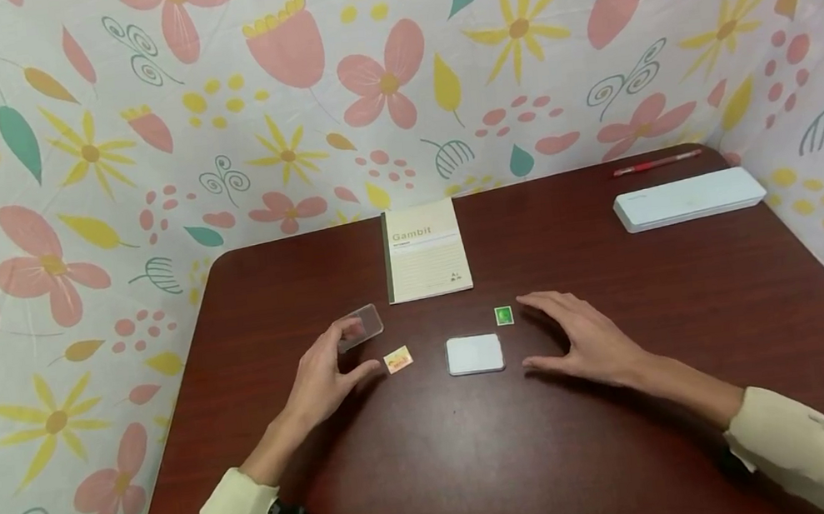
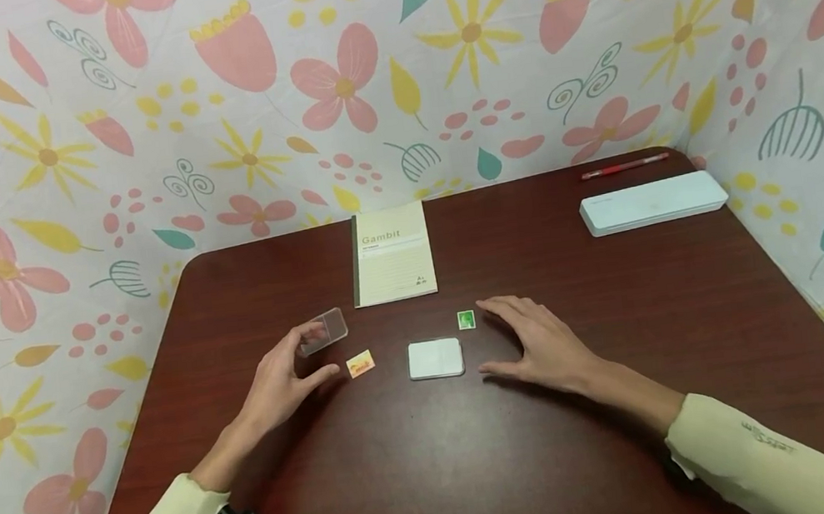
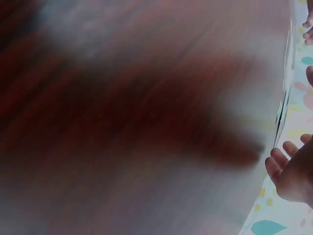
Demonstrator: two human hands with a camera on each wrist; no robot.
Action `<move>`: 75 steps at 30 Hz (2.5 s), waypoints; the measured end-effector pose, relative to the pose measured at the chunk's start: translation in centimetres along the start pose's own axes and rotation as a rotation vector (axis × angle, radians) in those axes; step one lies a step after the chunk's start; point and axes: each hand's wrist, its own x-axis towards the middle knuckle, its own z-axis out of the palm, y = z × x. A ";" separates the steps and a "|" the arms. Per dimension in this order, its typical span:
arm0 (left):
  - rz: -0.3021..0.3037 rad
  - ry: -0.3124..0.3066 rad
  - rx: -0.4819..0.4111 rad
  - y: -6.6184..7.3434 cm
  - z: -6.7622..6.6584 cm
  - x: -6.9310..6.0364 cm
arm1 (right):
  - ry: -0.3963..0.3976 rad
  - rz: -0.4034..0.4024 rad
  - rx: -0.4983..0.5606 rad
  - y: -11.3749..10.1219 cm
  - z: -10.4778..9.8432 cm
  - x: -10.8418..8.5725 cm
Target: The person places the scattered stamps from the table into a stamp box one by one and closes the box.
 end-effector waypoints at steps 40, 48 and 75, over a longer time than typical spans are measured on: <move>0.074 -0.008 0.109 0.8 3.6 0.2 | -0.011 -0.066 0.024 -2.4 3.4 2.2; 0.053 0.005 0.098 0.9 3.7 0.3 | -0.020 -0.078 0.027 -2.3 3.5 2.5; 0.070 -0.051 0.109 1.0 3.6 0.3 | -0.029 -0.096 0.043 -2.1 3.8 2.9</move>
